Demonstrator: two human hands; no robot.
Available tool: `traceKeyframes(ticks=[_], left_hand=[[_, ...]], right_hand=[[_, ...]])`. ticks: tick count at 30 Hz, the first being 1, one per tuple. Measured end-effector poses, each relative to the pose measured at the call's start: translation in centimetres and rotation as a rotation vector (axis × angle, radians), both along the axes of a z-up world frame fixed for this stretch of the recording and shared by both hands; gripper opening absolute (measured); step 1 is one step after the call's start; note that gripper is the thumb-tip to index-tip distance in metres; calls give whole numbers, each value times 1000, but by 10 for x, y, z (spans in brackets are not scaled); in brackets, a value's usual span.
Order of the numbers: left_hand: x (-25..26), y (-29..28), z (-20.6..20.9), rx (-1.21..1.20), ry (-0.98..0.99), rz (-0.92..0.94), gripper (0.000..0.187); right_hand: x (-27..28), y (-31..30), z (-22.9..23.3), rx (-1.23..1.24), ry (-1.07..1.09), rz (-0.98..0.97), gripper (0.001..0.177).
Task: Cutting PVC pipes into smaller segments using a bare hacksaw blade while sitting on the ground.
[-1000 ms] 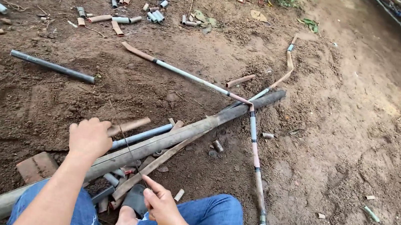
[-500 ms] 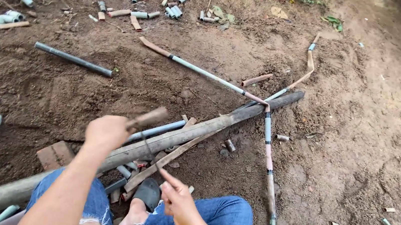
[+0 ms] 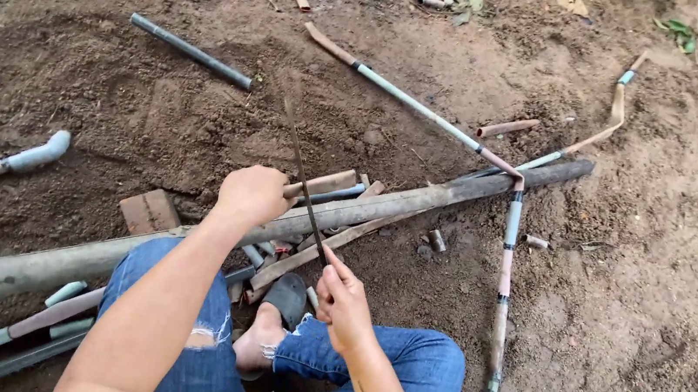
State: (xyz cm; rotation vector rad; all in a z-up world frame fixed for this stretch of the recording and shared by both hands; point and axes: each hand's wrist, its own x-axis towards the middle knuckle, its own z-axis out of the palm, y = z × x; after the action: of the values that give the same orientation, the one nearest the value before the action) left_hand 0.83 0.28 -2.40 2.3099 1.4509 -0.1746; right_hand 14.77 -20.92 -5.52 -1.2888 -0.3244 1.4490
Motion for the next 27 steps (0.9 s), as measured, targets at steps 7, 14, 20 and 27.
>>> traceKeyframes(ticks=[7,14,20,27], left_hand=[[-1,-2,-1,-17,-40,-25,30],[0,-2,-18,43,-182,-164,29],[-4,12,-40,274,-88,-104,26],[18,-17,-36,280,-80,-231,18]], right_hand=[[-3,-6,0,-13,1,-20,54],[12,4,-19,60,-151,25,48],[9,-3,-17,98,-286,97,47],[4,8,8,-4,-172,5,54]])
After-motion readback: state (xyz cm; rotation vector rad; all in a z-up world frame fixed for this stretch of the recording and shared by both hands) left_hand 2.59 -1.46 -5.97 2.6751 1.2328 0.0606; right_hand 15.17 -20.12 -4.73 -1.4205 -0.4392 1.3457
